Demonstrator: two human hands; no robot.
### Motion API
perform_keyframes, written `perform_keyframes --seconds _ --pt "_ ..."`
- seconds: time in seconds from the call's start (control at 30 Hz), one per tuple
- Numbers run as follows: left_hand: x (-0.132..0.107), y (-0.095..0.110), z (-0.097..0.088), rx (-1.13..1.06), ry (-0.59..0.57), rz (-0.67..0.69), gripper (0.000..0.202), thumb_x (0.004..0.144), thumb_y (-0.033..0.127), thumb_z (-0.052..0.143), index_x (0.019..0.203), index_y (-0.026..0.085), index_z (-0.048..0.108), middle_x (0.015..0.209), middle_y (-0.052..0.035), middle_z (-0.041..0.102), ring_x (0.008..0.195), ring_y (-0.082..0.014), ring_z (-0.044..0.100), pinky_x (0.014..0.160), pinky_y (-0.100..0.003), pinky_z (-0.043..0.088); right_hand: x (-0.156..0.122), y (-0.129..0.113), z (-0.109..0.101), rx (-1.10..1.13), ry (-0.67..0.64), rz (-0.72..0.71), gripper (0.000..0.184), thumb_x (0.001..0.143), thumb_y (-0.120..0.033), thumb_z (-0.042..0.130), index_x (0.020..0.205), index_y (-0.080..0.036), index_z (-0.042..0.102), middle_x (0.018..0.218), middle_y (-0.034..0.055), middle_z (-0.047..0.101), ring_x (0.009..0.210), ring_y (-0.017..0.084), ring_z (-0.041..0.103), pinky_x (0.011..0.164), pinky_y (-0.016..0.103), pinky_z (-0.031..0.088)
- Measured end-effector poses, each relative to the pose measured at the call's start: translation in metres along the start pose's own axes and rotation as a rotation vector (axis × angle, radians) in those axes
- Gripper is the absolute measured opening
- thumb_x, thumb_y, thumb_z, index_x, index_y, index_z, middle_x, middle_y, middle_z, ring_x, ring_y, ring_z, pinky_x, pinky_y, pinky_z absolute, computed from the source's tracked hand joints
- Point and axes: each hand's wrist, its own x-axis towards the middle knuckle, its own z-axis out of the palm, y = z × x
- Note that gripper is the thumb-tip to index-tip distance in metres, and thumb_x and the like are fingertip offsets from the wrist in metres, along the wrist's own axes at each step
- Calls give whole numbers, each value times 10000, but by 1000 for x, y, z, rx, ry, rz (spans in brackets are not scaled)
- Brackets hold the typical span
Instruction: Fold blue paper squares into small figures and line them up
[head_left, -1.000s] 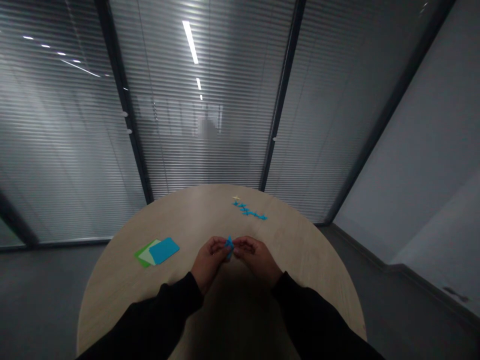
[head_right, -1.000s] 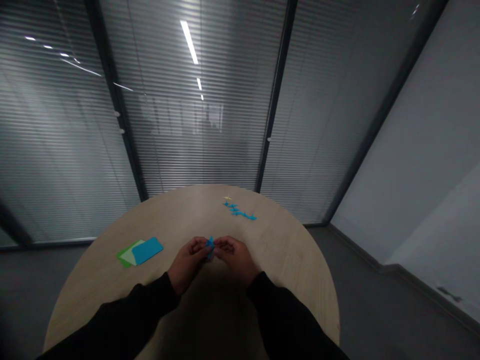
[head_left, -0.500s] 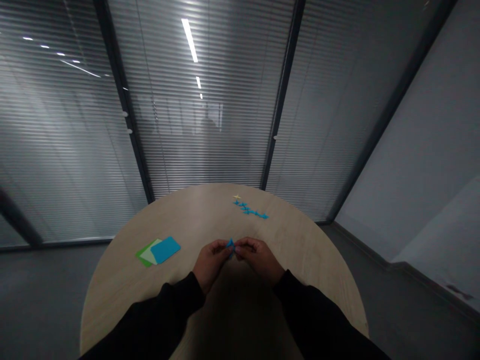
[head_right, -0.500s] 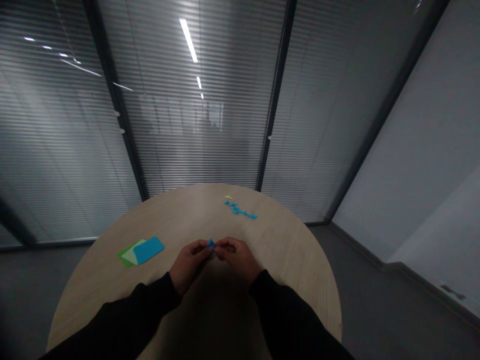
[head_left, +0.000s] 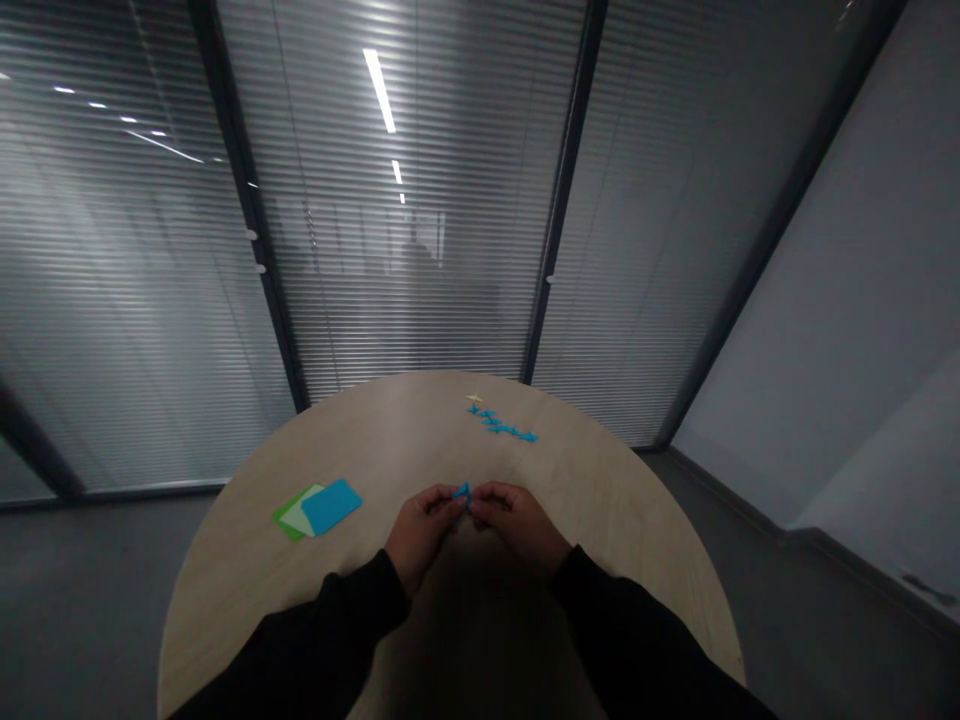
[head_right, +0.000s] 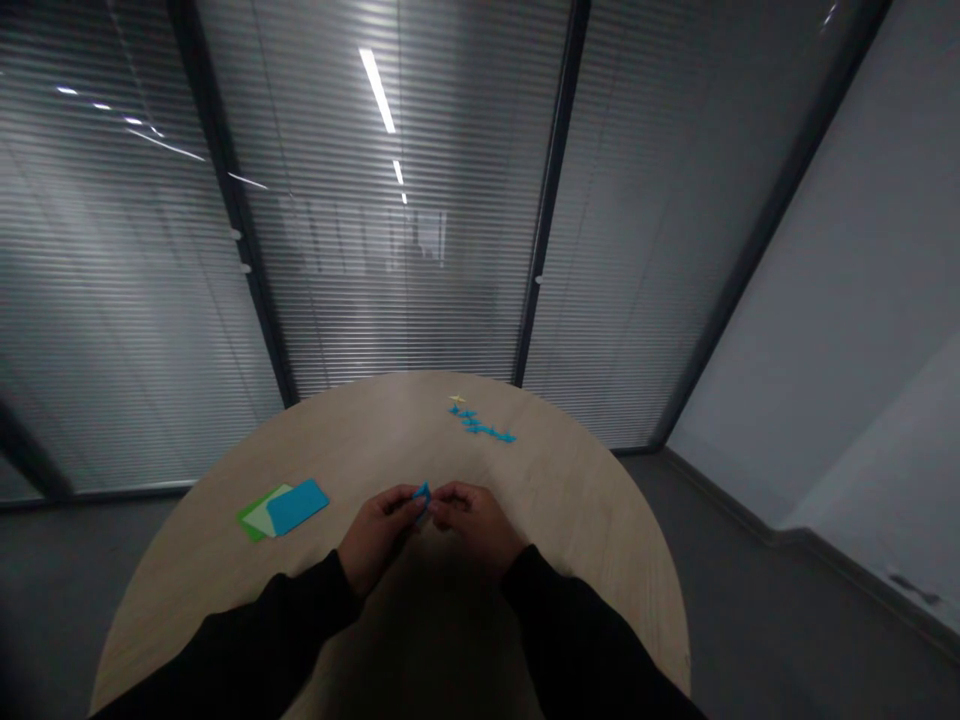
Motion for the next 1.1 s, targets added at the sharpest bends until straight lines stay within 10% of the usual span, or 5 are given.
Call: perform_keyframes --seconds 1.1 --pt "4 -1 -14 232 -67 30 412 730 505 787 907 137 742 674 -10 653 535 -101 491 534 -230 339 -3 -1 -1 -80 -6 -44 262 760 -406 753 772 -169 642 664 -26 579 601 114 499 582 253 375"
